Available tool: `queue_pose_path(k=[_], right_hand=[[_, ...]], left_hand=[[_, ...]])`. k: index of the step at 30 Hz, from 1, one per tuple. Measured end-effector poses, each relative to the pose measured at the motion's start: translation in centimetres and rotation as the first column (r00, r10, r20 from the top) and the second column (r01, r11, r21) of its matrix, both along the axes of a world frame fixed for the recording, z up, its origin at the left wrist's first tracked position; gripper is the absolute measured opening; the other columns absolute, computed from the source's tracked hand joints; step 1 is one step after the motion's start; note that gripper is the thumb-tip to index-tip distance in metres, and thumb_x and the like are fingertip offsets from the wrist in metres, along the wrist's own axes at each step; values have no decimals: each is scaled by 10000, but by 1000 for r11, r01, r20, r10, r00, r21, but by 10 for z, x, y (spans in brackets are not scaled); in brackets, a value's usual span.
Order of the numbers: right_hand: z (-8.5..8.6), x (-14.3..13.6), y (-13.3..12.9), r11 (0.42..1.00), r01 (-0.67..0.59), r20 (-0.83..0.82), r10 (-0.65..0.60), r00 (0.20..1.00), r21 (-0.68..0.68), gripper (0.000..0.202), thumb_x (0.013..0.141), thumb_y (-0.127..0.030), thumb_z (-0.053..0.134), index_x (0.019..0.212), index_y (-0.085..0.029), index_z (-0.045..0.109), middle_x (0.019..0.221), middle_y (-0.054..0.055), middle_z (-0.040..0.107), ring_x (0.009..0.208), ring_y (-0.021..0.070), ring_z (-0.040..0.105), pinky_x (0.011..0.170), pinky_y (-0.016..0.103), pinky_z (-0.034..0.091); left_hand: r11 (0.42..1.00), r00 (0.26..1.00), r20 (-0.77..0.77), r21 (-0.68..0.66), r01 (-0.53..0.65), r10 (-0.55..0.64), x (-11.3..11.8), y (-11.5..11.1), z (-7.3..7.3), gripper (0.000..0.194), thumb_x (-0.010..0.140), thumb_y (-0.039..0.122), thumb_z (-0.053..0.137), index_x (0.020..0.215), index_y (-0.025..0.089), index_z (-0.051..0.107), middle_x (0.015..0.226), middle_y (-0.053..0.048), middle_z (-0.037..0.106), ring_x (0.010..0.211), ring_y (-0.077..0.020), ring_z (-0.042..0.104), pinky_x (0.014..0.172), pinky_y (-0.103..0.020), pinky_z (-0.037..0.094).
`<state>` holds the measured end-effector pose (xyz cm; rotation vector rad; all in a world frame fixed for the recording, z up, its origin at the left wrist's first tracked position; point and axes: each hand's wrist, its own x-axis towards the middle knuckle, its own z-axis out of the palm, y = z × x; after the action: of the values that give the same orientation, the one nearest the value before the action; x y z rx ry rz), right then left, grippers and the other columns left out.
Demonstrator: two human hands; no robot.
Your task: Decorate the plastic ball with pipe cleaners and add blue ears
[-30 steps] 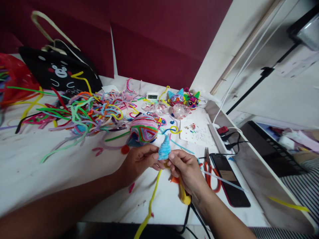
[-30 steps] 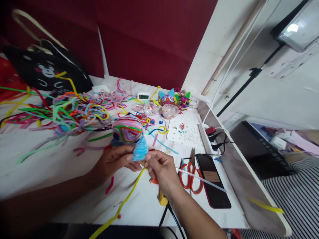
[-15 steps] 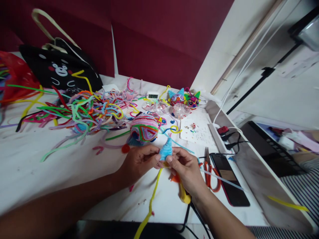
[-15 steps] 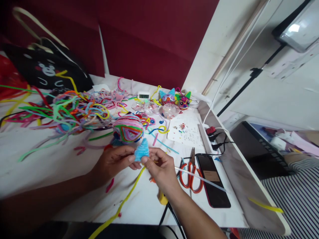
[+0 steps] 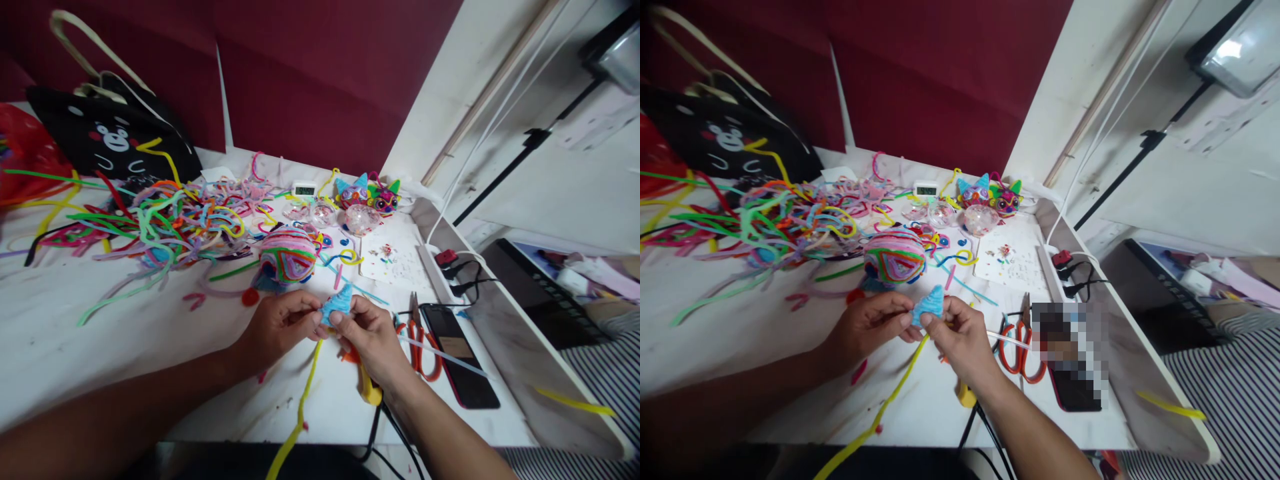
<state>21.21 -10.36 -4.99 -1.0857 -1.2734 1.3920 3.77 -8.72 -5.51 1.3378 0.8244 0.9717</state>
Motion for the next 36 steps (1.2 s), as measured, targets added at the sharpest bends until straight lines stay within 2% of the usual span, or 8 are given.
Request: queue_pose_path(k=[8,13,23,32,36], right_hand=[[1,-1,0,1000,-26,43,27,999,-17,299,797,-452,659,731,-175,568,527,-66,490,395,55,392,387,190,357],[1,-4,0,999,-21,42,23,999,-31,288,784,-434,664,727,-172,559,520,-70,495,384,54,402,387,192,357],[3,-6,-2,999,31,57,-29,998,-41,306,782,-449,648,696,-180,529,498,-70,497,384,62,407,395,195,364],[0,-4,-2,999,36,108,-33,994,-31,283,797,-401,635,668,-185,505,503,-69,476,405,61,395,398,188,340],[0,-5,-2,999,26,108,-23,994,-28,273,782,-374,653,660,-187,496,503,-70,478,417,63,397,411,188,345]], left_hand=[[998,998,-58,51,-33,36,0,0,0,165,803,297,634,884,158,600,677,-9,704,625,-164,694,612,-261,574],[996,995,-94,82,-31,39,-1,2,0,147,802,301,614,797,157,585,577,16,638,541,-126,631,562,-225,527],[998,998,-50,37,43,-41,0,4,-1,203,818,358,602,807,157,572,608,3,635,574,-130,620,590,-245,537],[998,992,-129,59,14,-7,0,4,1,142,802,292,599,756,160,576,603,10,646,576,-125,630,585,-219,510],[1000,995,-98,0,3,-3,2,4,3,123,771,275,604,742,161,569,569,24,634,539,-115,616,559,-213,498]])
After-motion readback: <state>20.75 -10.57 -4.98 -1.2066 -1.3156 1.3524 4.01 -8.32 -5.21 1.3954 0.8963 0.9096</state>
